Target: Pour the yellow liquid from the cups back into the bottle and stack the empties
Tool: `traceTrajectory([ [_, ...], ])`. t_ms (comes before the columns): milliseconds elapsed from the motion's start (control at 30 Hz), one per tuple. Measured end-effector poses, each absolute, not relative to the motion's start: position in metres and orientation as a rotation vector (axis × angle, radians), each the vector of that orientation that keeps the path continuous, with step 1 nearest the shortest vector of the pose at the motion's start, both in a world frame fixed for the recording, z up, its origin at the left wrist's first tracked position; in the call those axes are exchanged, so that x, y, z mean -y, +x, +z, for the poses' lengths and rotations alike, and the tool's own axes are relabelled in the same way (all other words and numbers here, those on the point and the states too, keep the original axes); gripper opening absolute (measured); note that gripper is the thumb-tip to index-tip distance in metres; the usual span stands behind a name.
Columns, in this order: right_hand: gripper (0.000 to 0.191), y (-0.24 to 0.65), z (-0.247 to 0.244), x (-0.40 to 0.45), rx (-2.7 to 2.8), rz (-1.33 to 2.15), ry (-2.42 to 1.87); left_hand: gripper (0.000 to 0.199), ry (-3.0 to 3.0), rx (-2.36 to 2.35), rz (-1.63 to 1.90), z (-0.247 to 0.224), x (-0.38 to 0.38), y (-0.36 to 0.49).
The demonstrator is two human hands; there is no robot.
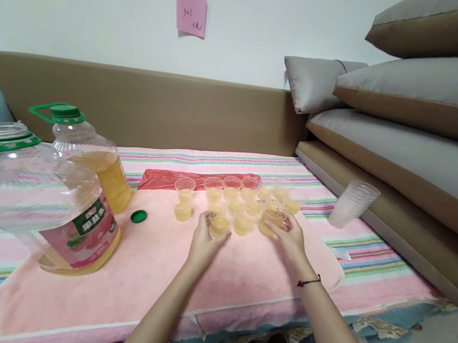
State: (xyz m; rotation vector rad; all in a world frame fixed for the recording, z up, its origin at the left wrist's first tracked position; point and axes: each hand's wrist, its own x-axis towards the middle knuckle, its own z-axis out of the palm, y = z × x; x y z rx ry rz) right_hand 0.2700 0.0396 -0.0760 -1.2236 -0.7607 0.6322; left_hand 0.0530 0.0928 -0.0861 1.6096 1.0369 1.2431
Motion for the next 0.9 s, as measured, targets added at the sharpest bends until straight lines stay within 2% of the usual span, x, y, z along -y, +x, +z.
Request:
traceTrajectory([
  [233,0.066,0.262,-0.064,-0.039,0.818,0.591,-1.214,0.049,1.578,-1.042,1.304,-0.080,-0.094,0.057],
  [500,0.063,0.259,-0.059,-0.040,0.867,0.505,-1.253,0.052,1.793,-1.041,1.398,-0.059,-0.093,0.057],
  [900,0.056,0.258,-0.057,-0.045,0.873,0.478,-1.244,0.056,1.891,-0.999,1.329,-0.030,-0.108,0.065],
])
